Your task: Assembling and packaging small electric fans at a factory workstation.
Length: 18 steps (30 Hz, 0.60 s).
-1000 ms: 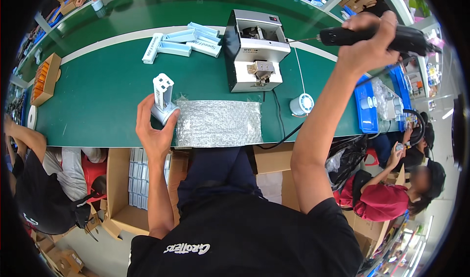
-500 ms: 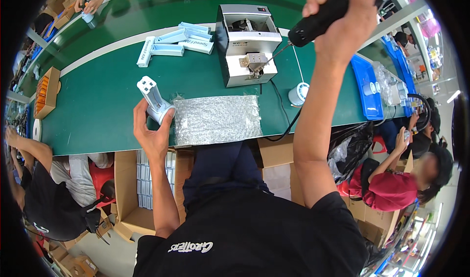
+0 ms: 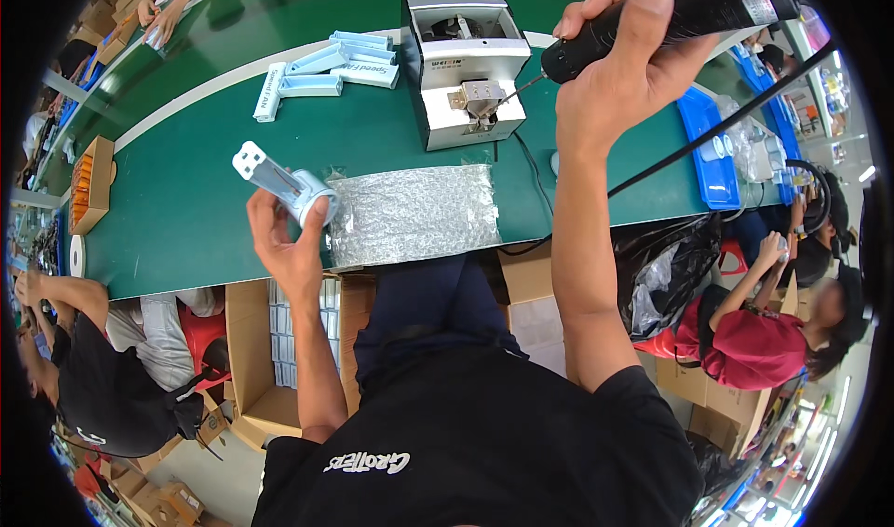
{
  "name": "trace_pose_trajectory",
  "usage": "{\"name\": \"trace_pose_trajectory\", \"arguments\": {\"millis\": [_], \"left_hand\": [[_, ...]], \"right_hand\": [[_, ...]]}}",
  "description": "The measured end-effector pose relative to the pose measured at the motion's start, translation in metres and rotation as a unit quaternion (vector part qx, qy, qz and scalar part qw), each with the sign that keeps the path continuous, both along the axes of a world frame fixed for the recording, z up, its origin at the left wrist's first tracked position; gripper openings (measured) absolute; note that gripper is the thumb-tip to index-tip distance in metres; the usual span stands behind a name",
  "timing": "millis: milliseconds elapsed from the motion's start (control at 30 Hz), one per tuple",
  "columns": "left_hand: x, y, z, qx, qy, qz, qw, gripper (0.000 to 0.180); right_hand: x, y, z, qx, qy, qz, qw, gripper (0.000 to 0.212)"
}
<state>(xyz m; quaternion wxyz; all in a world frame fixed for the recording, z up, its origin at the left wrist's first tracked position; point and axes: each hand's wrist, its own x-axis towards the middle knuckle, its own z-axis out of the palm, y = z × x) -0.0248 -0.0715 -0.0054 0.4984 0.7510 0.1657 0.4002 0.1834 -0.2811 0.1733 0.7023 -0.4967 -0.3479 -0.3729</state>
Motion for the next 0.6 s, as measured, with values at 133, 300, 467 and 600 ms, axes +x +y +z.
{"name": "trace_pose_trajectory", "arguments": {"millis": [133,300,467,600], "left_hand": [[0.013,-0.038,0.019,0.005,0.013,-0.103,0.995,0.049],[0.048,-0.067,0.000,-0.007,0.025,-0.136,0.990,0.058],[0.049,-0.063,0.002,-0.007,0.038,-0.155,0.987,0.058],[0.049,-0.063,0.002,0.012,0.047,-0.165,0.985,0.058]], "right_hand": [[0.012,0.000,-0.010,0.045,-0.071,-0.006,0.996,0.036],[-0.015,0.019,-0.004,0.041,-0.017,-0.036,0.998,0.036],[-0.018,0.014,0.004,0.020,0.038,-0.015,0.999,0.038],[-0.016,0.013,0.015,0.020,0.099,0.055,0.993,0.039]]}}
